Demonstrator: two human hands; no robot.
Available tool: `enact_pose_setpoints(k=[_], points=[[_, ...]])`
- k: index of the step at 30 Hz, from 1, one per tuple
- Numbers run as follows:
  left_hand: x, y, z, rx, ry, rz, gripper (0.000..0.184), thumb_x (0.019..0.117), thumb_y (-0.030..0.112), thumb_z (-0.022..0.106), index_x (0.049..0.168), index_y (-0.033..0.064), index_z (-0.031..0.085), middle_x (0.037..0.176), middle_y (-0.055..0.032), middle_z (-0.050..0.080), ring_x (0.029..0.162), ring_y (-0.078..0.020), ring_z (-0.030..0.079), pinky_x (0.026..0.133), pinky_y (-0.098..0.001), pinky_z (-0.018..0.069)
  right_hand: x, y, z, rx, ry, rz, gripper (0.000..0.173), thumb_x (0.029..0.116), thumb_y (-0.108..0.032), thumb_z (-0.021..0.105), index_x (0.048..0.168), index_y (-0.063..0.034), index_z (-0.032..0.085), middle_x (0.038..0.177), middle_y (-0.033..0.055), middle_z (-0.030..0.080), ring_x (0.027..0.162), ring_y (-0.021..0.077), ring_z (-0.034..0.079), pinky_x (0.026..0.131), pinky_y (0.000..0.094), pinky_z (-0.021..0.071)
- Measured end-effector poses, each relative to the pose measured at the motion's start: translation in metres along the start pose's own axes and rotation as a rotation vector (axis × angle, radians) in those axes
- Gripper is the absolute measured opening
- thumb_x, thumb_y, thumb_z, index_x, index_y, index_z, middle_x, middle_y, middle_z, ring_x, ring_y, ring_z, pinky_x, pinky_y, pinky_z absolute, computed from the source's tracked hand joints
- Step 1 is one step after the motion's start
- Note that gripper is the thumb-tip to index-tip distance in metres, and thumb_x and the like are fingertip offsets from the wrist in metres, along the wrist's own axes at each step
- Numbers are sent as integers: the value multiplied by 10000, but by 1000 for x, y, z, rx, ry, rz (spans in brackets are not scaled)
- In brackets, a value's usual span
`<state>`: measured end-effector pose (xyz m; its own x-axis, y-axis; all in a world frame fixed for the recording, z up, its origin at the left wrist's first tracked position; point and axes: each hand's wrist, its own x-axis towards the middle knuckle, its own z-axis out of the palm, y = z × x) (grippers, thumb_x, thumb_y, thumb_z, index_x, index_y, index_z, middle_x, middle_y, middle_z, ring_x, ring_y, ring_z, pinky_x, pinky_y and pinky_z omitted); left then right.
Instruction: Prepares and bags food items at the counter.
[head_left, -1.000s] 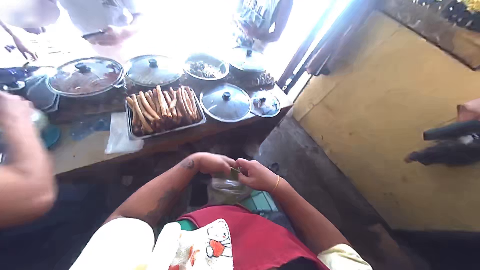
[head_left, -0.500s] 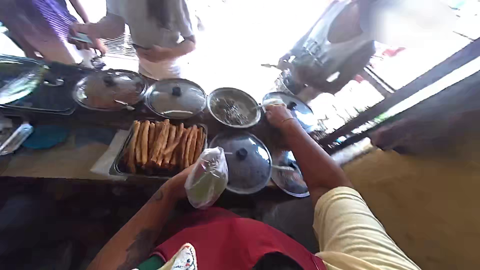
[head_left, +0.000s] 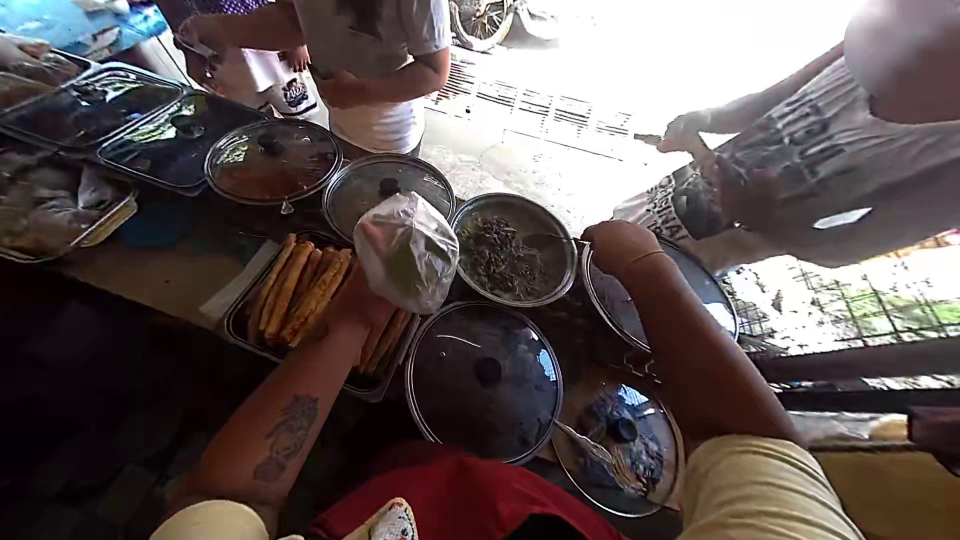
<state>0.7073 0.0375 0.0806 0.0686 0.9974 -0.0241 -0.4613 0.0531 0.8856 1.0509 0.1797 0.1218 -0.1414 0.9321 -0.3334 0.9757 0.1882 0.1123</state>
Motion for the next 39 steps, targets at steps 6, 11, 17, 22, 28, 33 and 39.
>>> enact_pose_setpoints(k=[6,11,17,22,28,33,39], points=[[31,-1,25,59,82,47,306,1100,321,370,1263,152,566,1093,-17,679,1013,-137,663,871,-359,581,-16,-65,-1,105,58,63,400,967,-73,561,1347,-131,674,1226,241,696,1118,480,664,833,709,513],[53,-13,29,-82,125,-68,273,1108,276,317,1167,146,549,996,-49,678,894,-186,672,766,-388,582,25,-63,55,98,91,101,326,939,-38,599,1256,-19,670,1238,284,649,1036,485,682,777,669,555],[64,-20,34,-79,183,-104,316,1119,317,274,1196,151,531,1009,-66,663,890,-202,666,746,-397,578,24,-24,28,123,373,58,273,943,-77,571,1140,-37,755,1166,256,689,1094,471,661,809,665,518],[71,-25,40,-104,254,-144,470,1116,453,182,1265,161,519,1075,-68,651,965,-204,650,799,-415,565,68,-21,53,117,274,57,261,979,-160,554,1083,-31,757,1139,241,718,1096,459,679,834,679,515],[71,-26,33,-47,196,-137,386,1127,360,212,1228,151,520,1036,-72,659,923,-206,661,777,-409,573,98,-15,58,459,75,10,292,1016,-295,552,1140,-191,795,1161,169,743,1156,408,662,942,701,459],[68,-29,25,-33,173,-148,394,1126,392,209,1252,157,499,1037,-79,658,905,-214,666,746,-400,582,123,10,74,634,10,1,261,1005,-277,637,1090,-88,797,1131,230,730,1140,439,651,967,720,429],[64,-35,20,-44,88,-145,267,1104,298,397,1226,134,569,1031,-60,678,913,-184,672,779,-363,585,117,24,71,653,16,-42,223,988,-212,659,1014,-39,796,1016,234,736,1013,416,677,901,684,463]])
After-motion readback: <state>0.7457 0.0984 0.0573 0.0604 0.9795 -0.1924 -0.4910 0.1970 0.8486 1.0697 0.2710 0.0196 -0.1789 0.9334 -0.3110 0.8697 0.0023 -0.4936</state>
